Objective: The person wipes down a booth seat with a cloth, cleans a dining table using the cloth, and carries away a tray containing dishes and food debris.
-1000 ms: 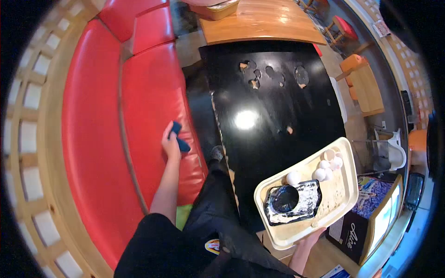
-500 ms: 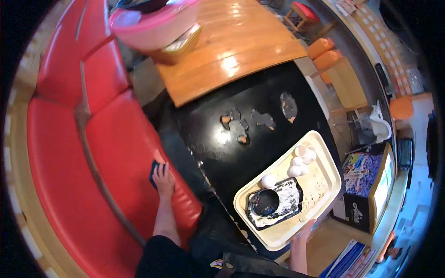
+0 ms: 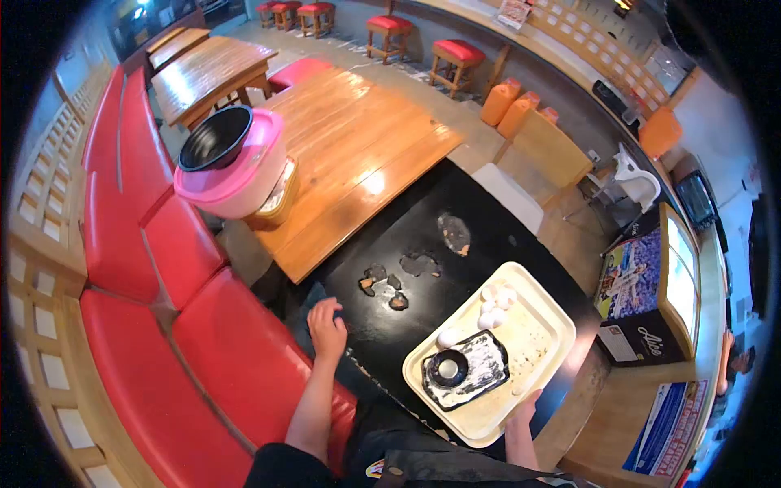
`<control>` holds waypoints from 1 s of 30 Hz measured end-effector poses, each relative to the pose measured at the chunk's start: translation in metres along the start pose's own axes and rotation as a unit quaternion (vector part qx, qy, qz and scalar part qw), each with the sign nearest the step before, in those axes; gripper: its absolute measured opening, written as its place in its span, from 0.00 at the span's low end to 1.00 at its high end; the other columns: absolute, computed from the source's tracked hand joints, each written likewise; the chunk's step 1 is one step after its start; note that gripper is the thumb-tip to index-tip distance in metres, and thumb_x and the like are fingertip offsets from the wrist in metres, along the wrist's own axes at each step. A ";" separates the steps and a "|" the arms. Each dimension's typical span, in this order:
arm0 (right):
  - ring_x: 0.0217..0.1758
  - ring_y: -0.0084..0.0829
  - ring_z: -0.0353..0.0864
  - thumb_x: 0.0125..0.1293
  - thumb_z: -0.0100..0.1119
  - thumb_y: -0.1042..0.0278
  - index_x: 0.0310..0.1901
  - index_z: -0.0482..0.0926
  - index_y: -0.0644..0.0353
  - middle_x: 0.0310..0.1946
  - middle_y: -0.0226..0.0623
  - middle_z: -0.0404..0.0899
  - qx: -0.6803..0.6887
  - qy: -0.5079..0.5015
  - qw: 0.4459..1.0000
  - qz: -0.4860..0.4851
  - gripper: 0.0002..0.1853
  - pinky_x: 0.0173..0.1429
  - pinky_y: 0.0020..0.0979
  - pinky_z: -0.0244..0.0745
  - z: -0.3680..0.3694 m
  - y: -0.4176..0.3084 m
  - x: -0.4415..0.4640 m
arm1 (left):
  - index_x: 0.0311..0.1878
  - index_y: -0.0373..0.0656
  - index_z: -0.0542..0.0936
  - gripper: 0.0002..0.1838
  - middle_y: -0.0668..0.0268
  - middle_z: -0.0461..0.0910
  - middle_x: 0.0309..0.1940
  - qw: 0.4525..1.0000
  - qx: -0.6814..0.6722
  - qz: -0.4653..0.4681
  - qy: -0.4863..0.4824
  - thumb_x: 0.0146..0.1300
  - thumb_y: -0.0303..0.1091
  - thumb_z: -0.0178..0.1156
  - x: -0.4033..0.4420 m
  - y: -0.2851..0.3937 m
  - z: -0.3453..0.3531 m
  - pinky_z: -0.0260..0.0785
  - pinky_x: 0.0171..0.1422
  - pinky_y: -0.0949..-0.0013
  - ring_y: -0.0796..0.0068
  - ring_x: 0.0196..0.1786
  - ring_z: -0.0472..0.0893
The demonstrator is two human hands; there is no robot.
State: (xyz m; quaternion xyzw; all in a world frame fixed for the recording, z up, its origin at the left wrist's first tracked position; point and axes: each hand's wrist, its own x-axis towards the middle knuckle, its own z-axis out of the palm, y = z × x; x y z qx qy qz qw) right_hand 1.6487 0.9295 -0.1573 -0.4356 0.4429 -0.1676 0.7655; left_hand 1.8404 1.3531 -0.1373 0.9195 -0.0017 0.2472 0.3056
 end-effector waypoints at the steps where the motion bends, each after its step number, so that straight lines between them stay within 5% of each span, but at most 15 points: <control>1: 0.62 0.41 0.68 0.71 0.27 0.39 0.66 0.58 0.64 0.62 0.41 0.66 -0.018 0.014 1.000 -0.002 0.36 0.65 0.38 0.64 0.002 0.012 0.008 | 0.35 0.44 0.74 0.13 0.61 0.76 0.44 1.000 -0.019 -0.002 -0.017 0.42 0.20 0.53 -0.001 0.004 0.001 0.61 0.59 0.58 0.59 0.52 0.74; 6: 0.60 0.41 0.70 0.71 0.29 0.40 0.65 0.59 0.64 0.60 0.43 0.68 0.011 -0.015 0.999 0.036 0.35 0.64 0.39 0.65 -0.008 0.017 0.014 | 0.32 0.44 0.75 0.12 0.61 0.79 0.40 0.987 -0.103 -0.016 -0.123 0.42 0.18 0.52 -0.030 0.035 -0.008 0.66 0.55 0.61 0.58 0.48 0.76; 9: 0.59 0.41 0.71 0.71 0.31 0.41 0.63 0.62 0.65 0.58 0.45 0.70 -0.033 -0.057 0.995 0.071 0.34 0.62 0.39 0.66 -0.012 0.014 0.031 | 0.32 0.41 0.75 0.12 0.59 0.79 0.38 0.983 -0.159 -0.035 -0.085 0.43 0.18 0.50 -0.023 0.061 -0.029 0.67 0.55 0.62 0.57 0.46 0.78; 11: 0.50 0.37 0.77 0.70 0.33 0.40 0.56 0.69 0.66 0.50 0.41 0.77 -0.134 -0.047 0.985 0.097 0.33 0.54 0.36 0.73 -0.021 0.007 0.035 | 0.38 0.39 0.77 0.15 0.58 0.80 0.39 0.978 -0.176 -0.079 -0.075 0.44 0.17 0.50 -0.015 0.076 -0.039 0.67 0.57 0.66 0.61 0.48 0.79; 13: 0.16 0.28 0.76 0.68 0.34 0.37 0.35 0.78 0.65 0.20 0.38 0.78 -0.321 -0.035 0.944 0.073 0.35 0.19 0.29 0.73 -0.036 0.005 0.049 | 0.41 0.40 0.77 0.16 0.60 0.80 0.41 0.965 -0.191 -0.162 -0.073 0.46 0.18 0.51 -0.005 0.102 -0.054 0.66 0.57 0.67 0.64 0.50 0.78; 15: 0.12 0.29 0.74 0.69 0.33 0.39 0.30 0.79 0.65 0.17 0.39 0.76 -0.388 -0.041 0.921 0.005 0.35 0.14 0.30 0.72 -0.061 0.041 0.092 | 0.43 0.41 0.77 0.18 0.61 0.80 0.44 0.963 -0.199 -0.168 -0.073 0.47 0.19 0.51 -0.001 0.112 -0.060 0.66 0.58 0.68 0.66 0.51 0.78; 17: 0.14 0.30 0.76 0.70 0.33 0.42 0.31 0.78 0.67 0.18 0.40 0.77 -0.349 -0.084 0.927 0.105 0.33 0.15 0.32 0.75 -0.027 -0.016 0.044 | 0.44 0.42 0.77 0.18 0.61 0.79 0.45 0.961 -0.201 -0.169 -0.087 0.47 0.20 0.51 0.003 0.123 -0.069 0.66 0.59 0.68 0.66 0.52 0.77; 20: 0.12 0.29 0.75 0.71 0.34 0.44 0.31 0.77 0.67 0.17 0.40 0.76 -0.341 -0.117 0.927 0.106 0.32 0.14 0.29 0.74 -0.031 -0.015 0.048 | 0.43 0.41 0.78 0.18 0.59 0.78 0.49 0.971 -0.195 -0.111 -0.082 0.46 0.20 0.52 0.021 0.125 -0.079 0.63 0.62 0.68 0.65 0.55 0.76; 25: 0.16 0.32 0.78 0.69 0.38 0.41 0.34 0.79 0.67 0.21 0.39 0.79 -0.437 0.004 0.899 0.023 0.32 0.19 0.32 0.76 -0.030 0.000 0.054 | 0.40 0.39 0.77 0.17 0.55 0.76 0.48 0.991 -0.130 0.001 0.045 0.43 0.19 0.52 0.104 0.120 -0.099 0.63 0.62 0.64 0.57 0.55 0.75; 26: 0.41 0.48 0.81 0.69 0.38 0.44 0.40 0.78 0.75 0.32 0.55 0.80 -0.458 0.033 0.887 0.050 0.34 0.47 0.44 0.72 -0.029 -0.004 0.050 | 0.42 0.39 0.76 0.18 0.54 0.75 0.51 0.992 -0.112 0.019 0.050 0.44 0.19 0.53 0.125 0.109 -0.096 0.61 0.64 0.62 0.56 0.57 0.73; 29: 0.41 0.53 0.80 0.69 0.35 0.41 0.39 0.79 0.73 0.34 0.59 0.80 -0.615 0.075 0.782 0.066 0.36 0.47 0.46 0.72 -0.020 -0.013 0.043 | 0.50 0.42 0.73 0.21 0.53 0.68 0.58 0.997 -0.017 0.071 0.013 0.49 0.21 0.57 0.171 0.070 -0.083 0.52 0.70 0.54 0.51 0.65 0.64; 30: 0.43 0.55 0.78 0.68 0.31 0.38 0.37 0.80 0.72 0.35 0.59 0.79 -0.638 0.113 0.758 0.070 0.38 0.48 0.47 0.70 -0.009 -0.018 0.033 | 0.60 0.43 0.67 0.25 0.53 0.60 0.65 0.995 0.046 0.067 -0.056 0.57 0.30 0.57 0.181 0.052 -0.075 0.44 0.71 0.45 0.45 0.70 0.54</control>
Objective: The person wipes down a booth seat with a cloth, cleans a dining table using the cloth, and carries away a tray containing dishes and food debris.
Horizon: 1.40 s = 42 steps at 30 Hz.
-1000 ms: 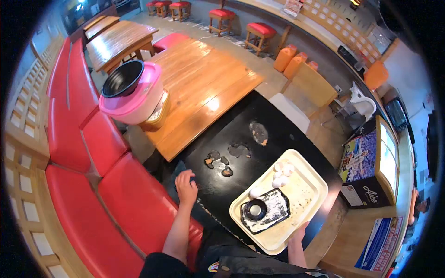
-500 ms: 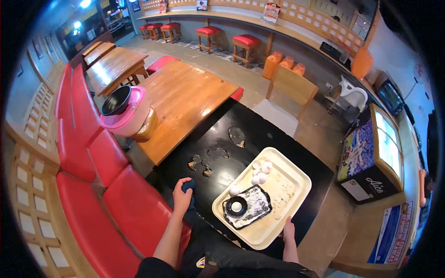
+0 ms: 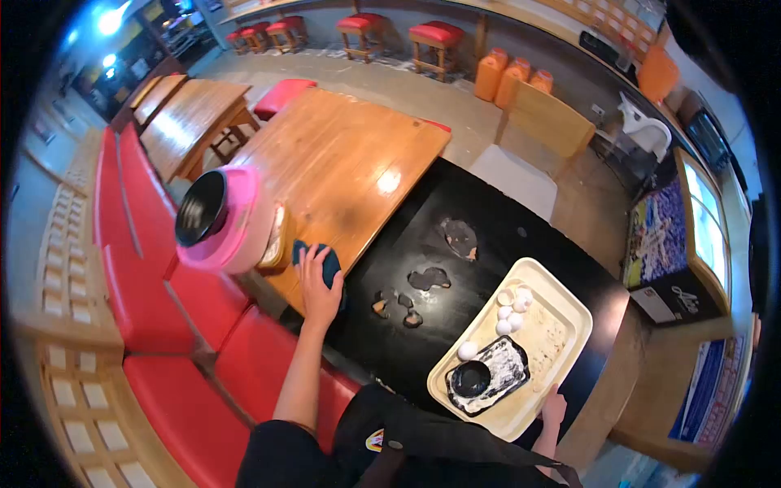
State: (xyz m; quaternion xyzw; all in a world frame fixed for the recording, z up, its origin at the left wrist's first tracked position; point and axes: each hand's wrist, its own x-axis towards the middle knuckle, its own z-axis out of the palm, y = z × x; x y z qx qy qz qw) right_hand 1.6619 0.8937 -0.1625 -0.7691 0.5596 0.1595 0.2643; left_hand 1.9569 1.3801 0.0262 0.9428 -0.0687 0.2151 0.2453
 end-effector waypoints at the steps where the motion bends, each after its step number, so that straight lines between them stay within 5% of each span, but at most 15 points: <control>1: 0.43 0.55 0.78 0.68 0.30 0.38 0.37 0.80 0.71 0.35 0.58 0.79 -0.003 0.026 1.000 0.004 0.39 0.47 0.48 0.70 -0.003 -0.008 -0.008 | 0.62 0.43 0.65 0.26 0.53 0.58 0.66 0.998 0.050 -0.035 -0.016 0.60 0.33 0.55 0.004 -0.017 0.018 0.43 0.71 0.43 0.43 0.70 0.52; 4: 0.42 0.55 0.78 0.69 0.28 0.37 0.37 0.79 0.70 0.34 0.57 0.79 0.036 0.079 0.995 0.056 0.39 0.46 0.49 0.70 -0.006 -0.010 -0.032 | 0.69 0.43 0.56 0.30 0.53 0.49 0.71 0.971 0.207 -0.085 -0.090 0.67 0.46 0.46 0.020 -0.032 0.063 0.42 0.69 0.38 0.35 0.70 0.46; 6: 0.42 0.55 0.77 0.69 0.28 0.37 0.37 0.79 0.70 0.35 0.56 0.79 0.114 0.087 0.982 0.123 0.39 0.46 0.50 0.69 -0.005 0.008 -0.045 | 0.68 0.42 0.57 0.29 0.53 0.50 0.70 0.979 0.173 -0.028 -0.100 0.67 0.44 0.47 0.053 -0.022 0.081 0.42 0.70 0.38 0.35 0.70 0.47; 9: 0.23 0.46 0.77 0.68 0.28 0.34 0.28 0.76 0.70 0.22 0.49 0.76 0.077 0.217 0.968 0.104 0.40 0.31 0.45 0.73 0.005 0.027 -0.080 | 0.66 0.41 0.61 0.27 0.53 0.54 0.68 0.983 0.143 0.071 -0.096 0.67 0.44 0.47 0.116 -0.014 0.115 0.45 0.70 0.41 0.38 0.69 0.51; 13: 0.44 0.59 0.75 0.70 0.31 0.40 0.41 0.78 0.70 0.37 0.60 0.78 0.057 0.187 0.967 0.162 0.36 0.47 0.52 0.68 0.006 0.026 -0.133 | 0.65 0.43 0.63 0.26 0.53 0.58 0.67 0.978 0.143 0.113 -0.105 0.68 0.44 0.46 0.197 -0.011 0.169 0.48 0.69 0.41 0.41 0.69 0.53; 17: 0.45 0.60 0.74 0.70 0.35 0.46 0.41 0.77 0.70 0.38 0.63 0.76 0.056 0.107 0.980 0.159 0.30 0.46 0.53 0.68 0.042 0.040 -0.162 | 0.65 0.45 0.63 0.27 0.55 0.60 0.65 0.977 0.153 0.115 -0.092 0.66 0.47 0.46 0.239 -0.009 0.205 0.50 0.68 0.42 0.42 0.69 0.54; 19: 0.42 0.63 0.74 0.70 0.37 0.48 0.41 0.75 0.67 0.36 0.63 0.76 0.090 0.149 0.975 0.142 0.26 0.45 0.55 0.67 0.057 0.031 -0.181 | 0.65 0.47 0.64 0.26 0.55 0.61 0.65 0.976 0.148 0.132 -0.091 0.65 0.46 0.48 0.246 -0.014 0.214 0.51 0.68 0.44 0.44 0.68 0.56; 27: 0.46 0.57 0.75 0.71 0.31 0.46 0.44 0.77 0.62 0.40 0.56 0.78 0.142 0.166 0.958 0.184 0.28 0.50 0.51 0.68 0.045 0.021 -0.191 | 0.61 0.39 0.67 0.23 0.54 0.66 0.62 0.971 0.036 0.227 -0.064 0.63 0.34 0.53 0.195 -0.015 0.181 0.53 0.70 0.52 0.47 0.65 0.61; 34: 0.42 0.54 0.79 0.71 0.27 0.42 0.33 0.80 0.69 0.34 0.57 0.79 0.119 0.155 0.951 0.240 0.36 0.49 0.51 0.71 0.039 0.036 -0.176 | 0.58 0.41 0.70 0.26 0.56 0.68 0.60 0.977 -0.011 0.188 -0.104 0.52 0.23 0.54 0.123 0.001 0.146 0.53 0.70 0.55 0.51 0.66 0.61; 42: 0.46 0.54 0.77 0.71 0.28 0.43 0.36 0.79 0.69 0.37 0.59 0.78 0.251 0.074 0.947 0.188 0.35 0.52 0.51 0.69 0.045 0.050 -0.179 | 0.50 0.37 0.76 0.24 0.52 0.75 0.52 0.961 -0.247 0.082 -0.099 0.44 0.18 0.52 0.065 0.017 0.137 0.63 0.63 0.60 0.53 0.55 0.74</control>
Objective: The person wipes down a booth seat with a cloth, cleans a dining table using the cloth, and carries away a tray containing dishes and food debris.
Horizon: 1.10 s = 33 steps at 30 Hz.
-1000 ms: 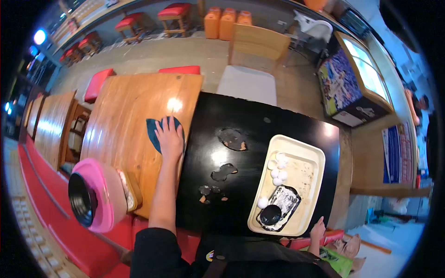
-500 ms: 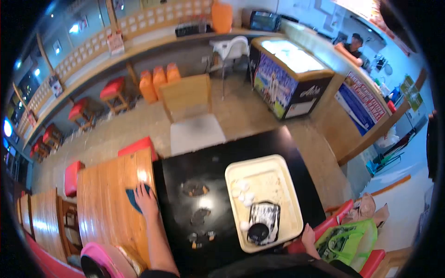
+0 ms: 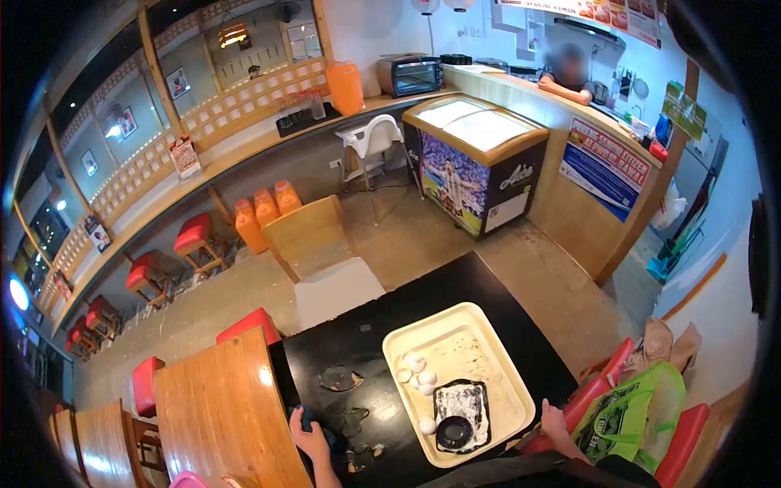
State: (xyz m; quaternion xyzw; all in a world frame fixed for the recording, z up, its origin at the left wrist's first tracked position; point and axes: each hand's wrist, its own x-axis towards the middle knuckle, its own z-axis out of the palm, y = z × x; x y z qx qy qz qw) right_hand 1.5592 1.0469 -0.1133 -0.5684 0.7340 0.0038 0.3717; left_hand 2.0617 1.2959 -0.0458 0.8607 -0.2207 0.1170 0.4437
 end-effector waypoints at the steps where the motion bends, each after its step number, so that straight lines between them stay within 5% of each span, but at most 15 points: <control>1: 0.46 0.54 0.77 0.71 0.28 0.44 0.36 0.79 0.69 0.36 0.58 0.78 -0.021 0.021 0.999 -0.011 0.35 0.52 0.51 0.69 -0.007 -0.007 -0.011 | 0.50 0.36 0.76 0.22 0.54 0.76 0.51 0.992 -0.091 -0.090 -0.010 0.48 0.19 0.52 -0.012 0.014 0.004 0.65 0.60 0.64 0.59 0.54 0.75; 4: 0.42 0.56 0.77 0.70 0.30 0.42 0.37 0.80 0.62 0.35 0.54 0.79 -0.080 0.068 0.993 -0.055 0.32 0.46 0.51 0.71 -0.016 -0.021 -0.020 | 0.53 0.36 0.75 0.23 0.59 0.76 0.49 0.942 -0.217 -0.250 -0.060 0.50 0.19 0.54 -0.047 0.042 0.013 0.67 0.54 0.70 0.69 0.49 0.75; 5: 0.42 0.57 0.77 0.70 0.31 0.43 0.37 0.79 0.62 0.35 0.54 0.79 -0.069 0.070 0.993 -0.060 0.31 0.46 0.51 0.71 -0.014 -0.018 -0.013 | 0.53 0.37 0.75 0.23 0.58 0.76 0.49 0.887 -0.302 -0.345 -0.060 0.51 0.19 0.54 -0.062 0.028 0.022 0.68 0.53 0.70 0.68 0.49 0.75; 7: 0.42 0.57 0.76 0.70 0.33 0.43 0.37 0.78 0.63 0.35 0.55 0.79 -0.042 0.074 0.994 -0.069 0.30 0.46 0.51 0.70 -0.017 -0.031 -0.017 | 0.55 0.38 0.74 0.23 0.58 0.76 0.49 0.842 -0.358 -0.395 -0.083 0.52 0.21 0.53 -0.085 0.025 0.028 0.68 0.53 0.70 0.67 0.49 0.75; 10: 0.42 0.57 0.76 0.69 0.37 0.46 0.36 0.77 0.63 0.36 0.57 0.78 0.021 0.085 0.982 -0.166 0.27 0.45 0.51 0.70 -0.006 -0.037 0.000 | 0.57 0.39 0.73 0.23 0.57 0.75 0.51 0.866 -0.279 -0.377 -0.174 0.54 0.23 0.53 -0.113 0.030 0.036 0.70 0.53 0.67 0.66 0.50 0.76; 14: 0.41 0.56 0.75 0.70 0.39 0.52 0.32 0.74 0.65 0.32 0.56 0.76 0.015 0.095 0.973 -0.209 0.22 0.44 0.49 0.68 -0.001 -0.054 0.010 | 0.61 0.42 0.69 0.25 0.56 0.75 0.52 0.674 -0.483 -0.487 -0.274 0.57 0.29 0.53 -0.132 0.052 0.035 0.72 0.57 0.63 0.62 0.53 0.77; 19: 0.41 0.54 0.75 0.70 0.39 0.50 0.30 0.74 0.64 0.31 0.54 0.76 0.016 0.066 0.967 -0.245 0.24 0.44 0.46 0.68 0.010 -0.080 0.034 | 0.62 0.40 0.68 0.26 0.57 0.75 0.53 0.670 -0.470 -0.484 -0.311 0.58 0.29 0.51 -0.150 0.055 0.067 0.71 0.57 0.62 0.64 0.52 0.77; 26: 0.52 0.46 0.76 0.70 0.33 0.40 0.48 0.77 0.66 0.45 0.53 0.78 0.119 -0.094 0.981 -0.123 0.33 0.55 0.35 0.68 0.013 -0.104 0.077 | 0.61 0.35 0.70 0.24 0.57 0.79 0.45 0.671 -0.417 -0.501 -0.354 0.58 0.28 0.51 -0.133 0.090 0.070 0.74 0.48 0.66 0.65 0.42 0.81; 29: 0.58 0.49 0.72 0.70 0.28 0.38 0.51 0.74 0.69 0.50 0.54 0.76 0.174 -0.054 0.975 -0.125 0.38 0.61 0.37 0.64 0.042 -0.089 0.107 | 0.58 0.33 0.72 0.24 0.57 0.80 0.42 0.735 -0.352 -0.463 -0.348 0.56 0.29 0.54 -0.133 0.109 0.076 0.74 0.46 0.67 0.67 0.40 0.81; 30: 0.61 0.50 0.68 0.69 0.22 0.36 0.53 0.73 0.69 0.52 0.57 0.73 0.070 -0.105 0.986 -0.107 0.41 0.64 0.41 0.62 0.031 -0.099 0.106 | 0.56 0.31 0.73 0.24 0.57 0.81 0.40 0.726 -0.380 -0.467 -0.332 0.55 0.29 0.56 -0.139 0.099 0.087 0.74 0.45 0.69 0.69 0.38 0.81; 33: 0.54 0.56 0.73 0.68 0.22 0.36 0.45 0.78 0.68 0.45 0.60 0.76 0.024 -0.078 0.991 -0.102 0.40 0.59 0.46 0.65 0.009 -0.104 0.114 | 0.55 0.32 0.75 0.23 0.59 0.80 0.41 0.763 -0.362 -0.426 -0.323 0.52 0.27 0.56 -0.158 0.087 0.113 0.73 0.45 0.71 0.70 0.39 0.80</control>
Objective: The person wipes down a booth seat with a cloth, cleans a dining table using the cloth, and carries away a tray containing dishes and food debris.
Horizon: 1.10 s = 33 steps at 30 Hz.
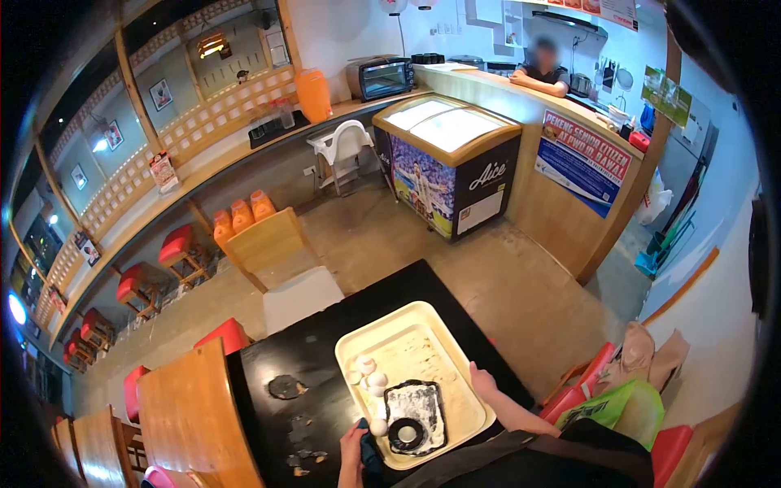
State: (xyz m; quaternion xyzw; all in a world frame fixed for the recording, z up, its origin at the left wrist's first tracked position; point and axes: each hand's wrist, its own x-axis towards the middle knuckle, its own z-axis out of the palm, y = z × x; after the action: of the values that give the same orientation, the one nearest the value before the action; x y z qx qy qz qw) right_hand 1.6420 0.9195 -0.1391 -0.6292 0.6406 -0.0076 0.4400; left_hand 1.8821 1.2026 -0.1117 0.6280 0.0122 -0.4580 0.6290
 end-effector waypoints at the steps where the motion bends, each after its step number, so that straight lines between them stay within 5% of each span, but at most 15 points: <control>1: 0.51 0.55 0.75 0.68 0.24 0.36 0.42 0.80 0.65 0.43 0.57 0.78 -0.011 0.027 1.000 0.001 0.39 0.56 0.48 0.67 -0.013 -0.008 -0.004 | 0.55 0.33 0.75 0.24 0.60 0.80 0.42 0.999 0.032 0.022 0.026 0.51 0.26 0.55 -0.014 0.010 0.025 0.73 0.46 0.71 0.70 0.40 0.80; 16: 0.46 0.50 0.78 0.66 0.37 0.36 0.39 0.81 0.64 0.36 0.54 0.80 0.050 0.062 0.997 -0.015 0.34 0.50 0.43 0.70 -0.196 0.042 0.053 | 0.58 0.33 0.72 0.31 0.56 0.77 0.48 0.995 -0.089 0.041 0.005 0.45 0.29 0.50 -0.052 -0.001 0.223 0.73 0.52 0.66 0.64 0.46 0.79; 21: 0.39 0.47 0.80 0.67 0.40 0.39 0.37 0.80 0.71 0.32 0.54 0.80 0.217 0.103 0.970 0.017 0.35 0.46 0.42 0.71 -0.196 0.075 0.059 | 0.58 0.36 0.73 0.30 0.56 0.77 0.48 0.994 -0.017 0.107 0.030 0.46 0.27 0.50 -0.037 0.022 0.189 0.74 0.50 0.66 0.64 0.45 0.79; 22: 0.38 0.47 0.80 0.67 0.40 0.38 0.38 0.79 0.72 0.32 0.54 0.80 0.260 0.109 0.959 0.019 0.35 0.46 0.42 0.70 -0.199 0.081 0.054 | 0.58 0.37 0.73 0.29 0.58 0.76 0.46 0.988 -0.092 0.089 0.081 0.46 0.27 0.50 -0.057 0.045 0.193 0.74 0.48 0.66 0.66 0.44 0.78; 28: 0.34 0.40 0.80 0.68 0.43 0.40 0.37 0.79 0.75 0.30 0.50 0.81 0.341 0.206 0.915 0.065 0.35 0.42 0.40 0.71 -0.210 0.109 0.043 | 0.58 0.38 0.73 0.25 0.62 0.75 0.42 0.913 -0.061 0.261 0.307 0.54 0.26 0.47 -0.032 0.051 0.064 0.71 0.47 0.70 0.69 0.42 0.76; 30: 0.34 0.38 0.80 0.67 0.44 0.41 0.40 0.78 0.75 0.33 0.48 0.81 0.344 0.212 0.911 0.087 0.34 0.40 0.38 0.72 -0.219 0.119 0.034 | 0.59 0.38 0.71 0.25 0.59 0.75 0.46 0.874 0.041 0.323 0.360 0.56 0.25 0.48 -0.028 0.042 0.012 0.70 0.50 0.66 0.65 0.47 0.75; 32: 0.34 0.35 0.80 0.67 0.44 0.41 0.42 0.77 0.74 0.35 0.47 0.80 0.370 0.241 0.892 0.092 0.34 0.37 0.37 0.72 -0.222 0.127 0.031 | 0.60 0.38 0.70 0.24 0.54 0.71 0.54 0.725 0.339 0.321 0.506 0.58 0.27 0.51 -0.015 0.018 -0.042 0.66 0.57 0.59 0.57 0.55 0.72; 33: 0.38 0.35 0.80 0.67 0.45 0.40 0.46 0.75 0.74 0.40 0.48 0.80 0.398 0.242 0.880 0.096 0.34 0.38 0.36 0.74 -0.231 0.113 0.014 | 0.60 0.38 0.70 0.23 0.51 0.65 0.60 0.748 0.350 0.254 0.503 0.58 0.28 0.52 -0.025 0.015 -0.044 0.59 0.64 0.55 0.51 0.60 0.67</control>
State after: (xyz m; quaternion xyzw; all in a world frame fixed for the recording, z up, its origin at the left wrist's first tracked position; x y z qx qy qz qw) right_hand 1.4216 0.8060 -0.0690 -0.3152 0.7272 -0.3723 0.4829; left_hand 1.9011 1.2487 -0.0939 0.9237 0.0053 0.1292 0.3607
